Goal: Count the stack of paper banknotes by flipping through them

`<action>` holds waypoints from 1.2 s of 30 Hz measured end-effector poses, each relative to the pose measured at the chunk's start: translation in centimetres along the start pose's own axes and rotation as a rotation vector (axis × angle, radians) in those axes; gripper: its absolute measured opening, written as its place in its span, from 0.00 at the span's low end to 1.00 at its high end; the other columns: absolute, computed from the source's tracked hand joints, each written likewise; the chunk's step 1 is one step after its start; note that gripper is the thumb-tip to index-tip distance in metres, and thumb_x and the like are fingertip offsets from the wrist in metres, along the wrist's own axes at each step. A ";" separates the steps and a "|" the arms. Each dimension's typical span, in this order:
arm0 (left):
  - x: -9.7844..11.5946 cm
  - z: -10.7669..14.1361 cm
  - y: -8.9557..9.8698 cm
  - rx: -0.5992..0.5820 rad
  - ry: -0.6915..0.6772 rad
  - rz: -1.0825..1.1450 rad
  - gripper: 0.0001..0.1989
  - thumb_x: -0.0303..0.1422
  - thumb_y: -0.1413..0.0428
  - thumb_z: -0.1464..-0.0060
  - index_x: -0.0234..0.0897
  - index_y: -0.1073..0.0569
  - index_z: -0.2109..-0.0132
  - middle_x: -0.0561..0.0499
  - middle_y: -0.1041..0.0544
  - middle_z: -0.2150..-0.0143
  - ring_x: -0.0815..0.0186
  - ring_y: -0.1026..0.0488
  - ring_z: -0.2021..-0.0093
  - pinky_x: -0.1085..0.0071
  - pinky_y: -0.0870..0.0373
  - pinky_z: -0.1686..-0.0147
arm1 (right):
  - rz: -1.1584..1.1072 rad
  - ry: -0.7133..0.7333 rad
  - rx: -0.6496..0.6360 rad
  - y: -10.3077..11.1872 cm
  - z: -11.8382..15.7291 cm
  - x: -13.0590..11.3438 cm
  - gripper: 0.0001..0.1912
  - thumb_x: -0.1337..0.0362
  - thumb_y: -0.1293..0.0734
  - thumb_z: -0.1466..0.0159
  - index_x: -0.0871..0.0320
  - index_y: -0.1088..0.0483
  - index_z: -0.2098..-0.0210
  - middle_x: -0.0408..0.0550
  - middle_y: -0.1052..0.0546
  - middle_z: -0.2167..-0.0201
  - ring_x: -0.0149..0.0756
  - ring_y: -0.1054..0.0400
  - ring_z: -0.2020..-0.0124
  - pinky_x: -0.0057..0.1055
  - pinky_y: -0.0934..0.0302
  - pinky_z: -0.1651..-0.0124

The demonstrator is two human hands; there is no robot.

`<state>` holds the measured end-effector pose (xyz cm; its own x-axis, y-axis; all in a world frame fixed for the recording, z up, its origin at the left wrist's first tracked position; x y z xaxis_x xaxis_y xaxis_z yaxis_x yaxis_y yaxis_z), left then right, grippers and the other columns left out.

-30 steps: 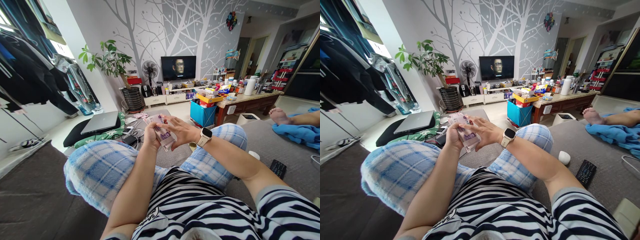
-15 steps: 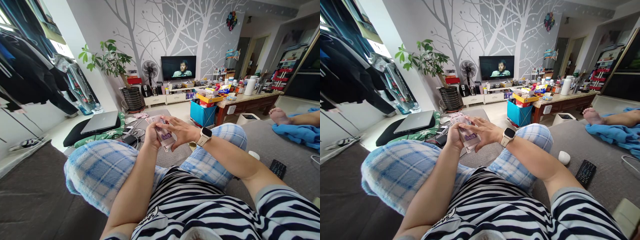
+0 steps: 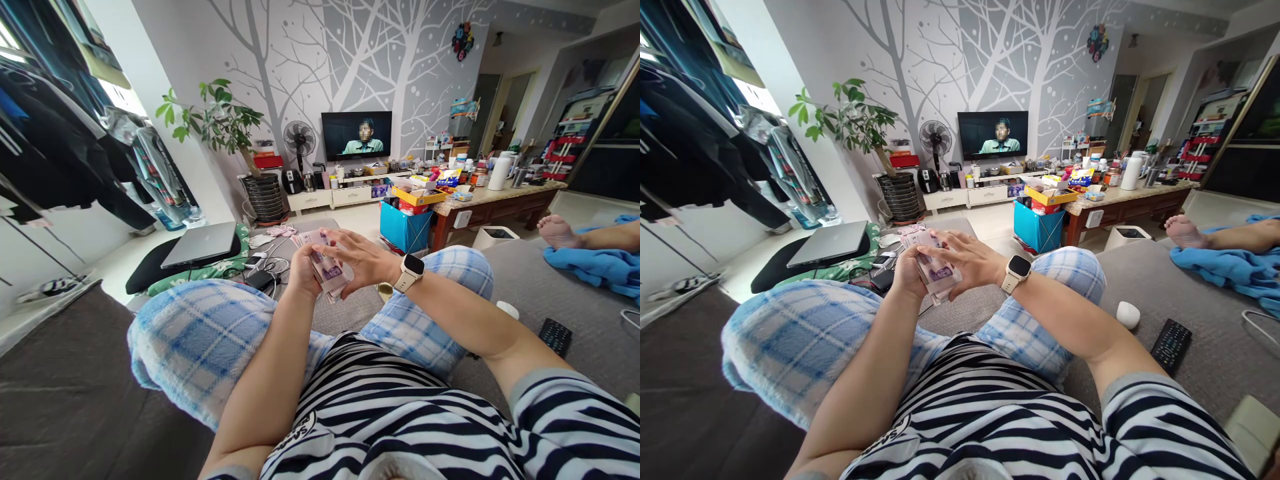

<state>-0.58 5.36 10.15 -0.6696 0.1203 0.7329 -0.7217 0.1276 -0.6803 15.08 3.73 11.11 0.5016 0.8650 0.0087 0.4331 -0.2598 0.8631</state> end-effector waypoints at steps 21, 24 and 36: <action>0.3 0.0 -0.1 0.151 -0.170 0.072 0.13 0.24 0.47 0.59 0.35 0.27 0.62 0.50 0.23 0.70 0.65 0.25 0.74 0.69 0.27 0.70 | -0.226 -0.159 0.048 -0.3 0.0 0.5 0.66 0.43 0.21 0.54 0.56 0.56 0.27 0.65 0.52 0.27 0.60 0.58 0.27 0.59 0.59 0.29; 0.3 -0.2 0.1 0.198 -0.368 0.087 0.16 0.24 0.47 0.60 0.37 0.28 0.60 0.52 0.23 0.68 0.67 0.25 0.71 0.72 0.29 0.69 | -0.468 -0.353 -0.004 -1.1 0.1 0.4 0.66 0.42 0.23 0.51 0.58 0.60 0.26 0.67 0.47 0.29 0.57 0.44 0.32 0.53 0.46 0.33; -1.2 -0.7 0.3 0.144 -0.533 0.107 0.25 0.24 0.44 0.60 0.39 0.29 0.51 0.52 0.20 0.65 0.64 0.22 0.65 0.69 0.28 0.62 | -0.472 -0.491 -0.042 -2.6 -0.1 -0.4 0.50 0.51 0.23 0.46 0.56 0.46 0.31 0.56 0.26 0.42 0.53 0.31 0.42 0.47 0.39 0.40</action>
<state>0.16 5.98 9.02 -0.7097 -0.3939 0.5841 -0.6362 0.0019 -0.7716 13.65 4.12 8.93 0.5519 0.5840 -0.5952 0.6647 0.1229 0.7370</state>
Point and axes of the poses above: each hand's wrist, its own z-axis away from the middle knuckle, its own y-axis out of the back of the hand, x = y × z, the point moved 1 cm from there along -z, towards the middle knuckle
